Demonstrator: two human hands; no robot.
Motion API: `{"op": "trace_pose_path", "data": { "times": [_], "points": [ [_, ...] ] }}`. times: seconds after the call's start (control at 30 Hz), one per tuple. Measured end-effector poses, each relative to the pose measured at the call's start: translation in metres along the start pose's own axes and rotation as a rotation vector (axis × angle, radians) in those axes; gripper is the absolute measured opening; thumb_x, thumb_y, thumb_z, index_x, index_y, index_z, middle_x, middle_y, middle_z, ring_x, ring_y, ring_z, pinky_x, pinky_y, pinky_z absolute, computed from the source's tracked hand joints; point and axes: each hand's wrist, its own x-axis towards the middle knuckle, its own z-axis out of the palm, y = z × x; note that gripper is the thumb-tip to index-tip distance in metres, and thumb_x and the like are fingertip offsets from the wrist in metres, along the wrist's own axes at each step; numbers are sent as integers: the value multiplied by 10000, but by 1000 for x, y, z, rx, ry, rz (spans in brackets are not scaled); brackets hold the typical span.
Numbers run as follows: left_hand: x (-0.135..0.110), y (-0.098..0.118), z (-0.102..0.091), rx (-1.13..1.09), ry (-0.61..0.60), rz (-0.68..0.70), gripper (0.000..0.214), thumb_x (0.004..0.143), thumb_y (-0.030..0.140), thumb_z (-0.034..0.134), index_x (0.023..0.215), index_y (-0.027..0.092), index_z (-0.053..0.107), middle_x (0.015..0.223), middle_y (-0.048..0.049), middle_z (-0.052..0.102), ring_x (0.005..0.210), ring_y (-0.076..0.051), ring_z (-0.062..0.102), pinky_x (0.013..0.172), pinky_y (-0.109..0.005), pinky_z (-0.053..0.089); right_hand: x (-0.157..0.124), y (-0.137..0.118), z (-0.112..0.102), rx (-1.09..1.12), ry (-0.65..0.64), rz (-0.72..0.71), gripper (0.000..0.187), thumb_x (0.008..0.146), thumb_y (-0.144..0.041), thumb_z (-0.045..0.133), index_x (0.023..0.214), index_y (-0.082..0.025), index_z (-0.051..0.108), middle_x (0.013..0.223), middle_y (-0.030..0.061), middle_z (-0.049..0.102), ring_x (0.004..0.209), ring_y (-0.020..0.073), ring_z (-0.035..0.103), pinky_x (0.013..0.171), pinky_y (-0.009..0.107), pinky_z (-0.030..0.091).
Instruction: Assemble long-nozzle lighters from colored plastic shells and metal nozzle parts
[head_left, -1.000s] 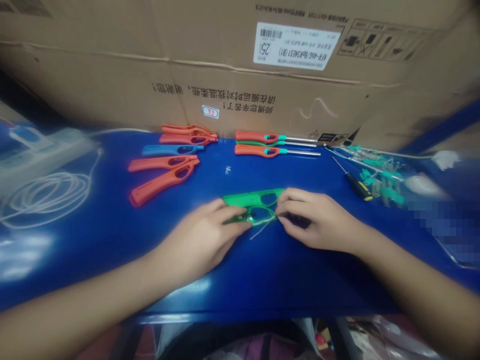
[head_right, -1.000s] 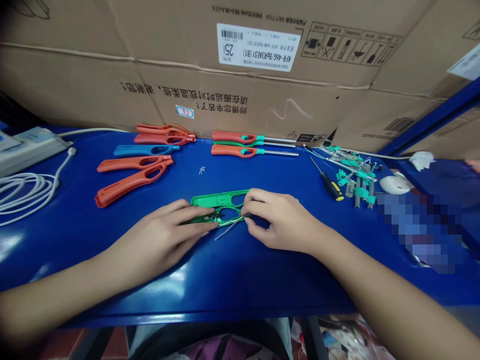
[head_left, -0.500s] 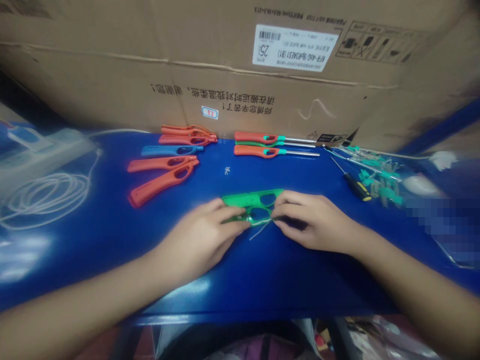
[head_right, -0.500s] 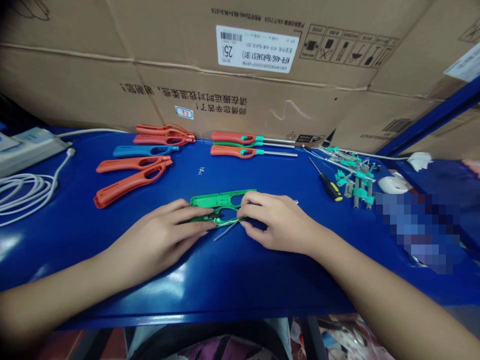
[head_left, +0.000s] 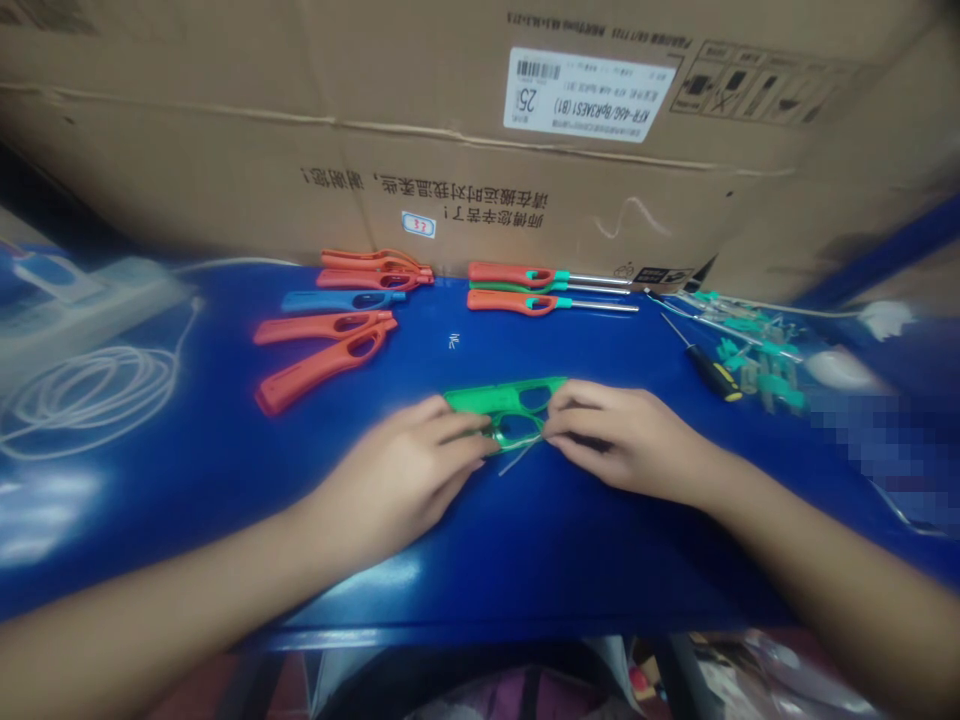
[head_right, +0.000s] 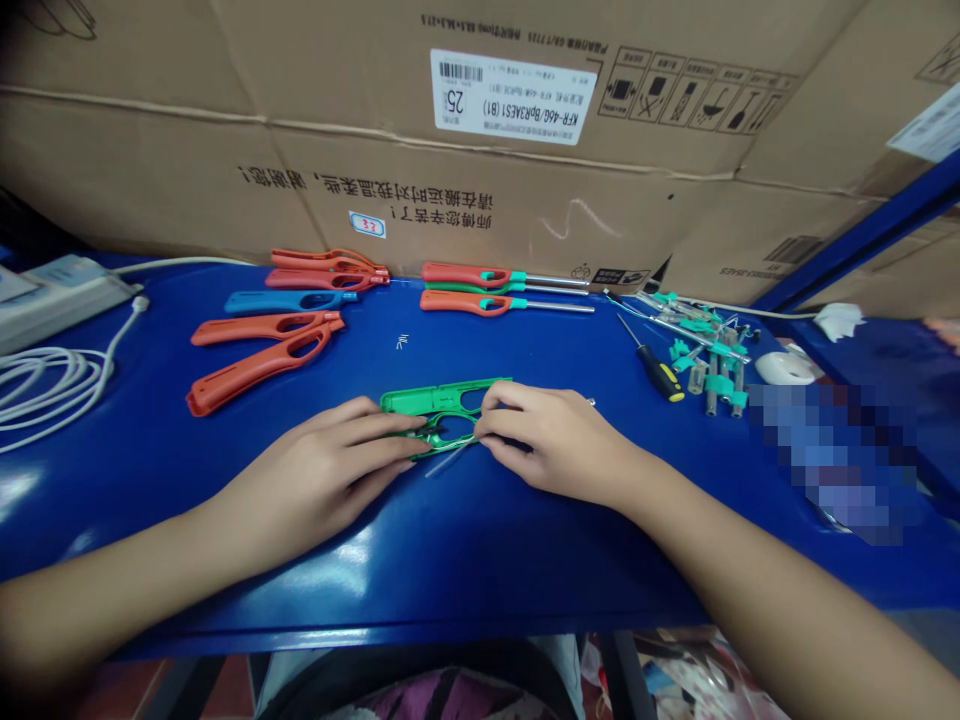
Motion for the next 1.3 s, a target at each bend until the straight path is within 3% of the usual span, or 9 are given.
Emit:
{"op": "trace_pose_path", "data": {
  "times": [0.5,0.73,0.9,1.03,1.3],
  "points": [
    [1,1,-3,-15,16,12,247,1000,200,537,1163,207,722,1203,-66,730,1004,-250,637,874,-417,550,1,-3,-2,-56,-35,-55,151,996,-282,556,1068,-246,684,1080,41,668,854,143,645,687,255,459],
    [2,1,-3,-10,-12,-3,252,1008,212,523,1171,221,715,1217,-68,726,1023,-259,642,864,-440,539,5,-7,2,23,-82,4,89,1002,-274,553,960,-211,598,1021,38,631,896,157,613,718,260,455],
    [1,0,-2,-19,-12,-6,248,1013,226,525,1171,226,715,1228,-62,724,1033,-265,641,869,-451,535,4,-5,4,97,-15,85,19,979,-212,542,970,-212,558,953,29,619,774,134,565,664,244,433],
    [2,0,-2,-18,-18,-14,251,1015,228,524,1175,223,718,1232,-70,723,1028,-258,639,874,-442,531,3,-4,7,144,58,132,67,923,-152,583,954,-210,566,882,7,611,634,98,502,601,225,402],
    [2,2,-1,-11,-30,-14,261,1015,224,518,1176,229,723,1237,-74,718,1014,-252,637,876,-435,531,7,-9,8,171,82,180,100,866,-115,602,877,-210,570,825,-12,592,623,99,477,592,231,379]
  ]
}}
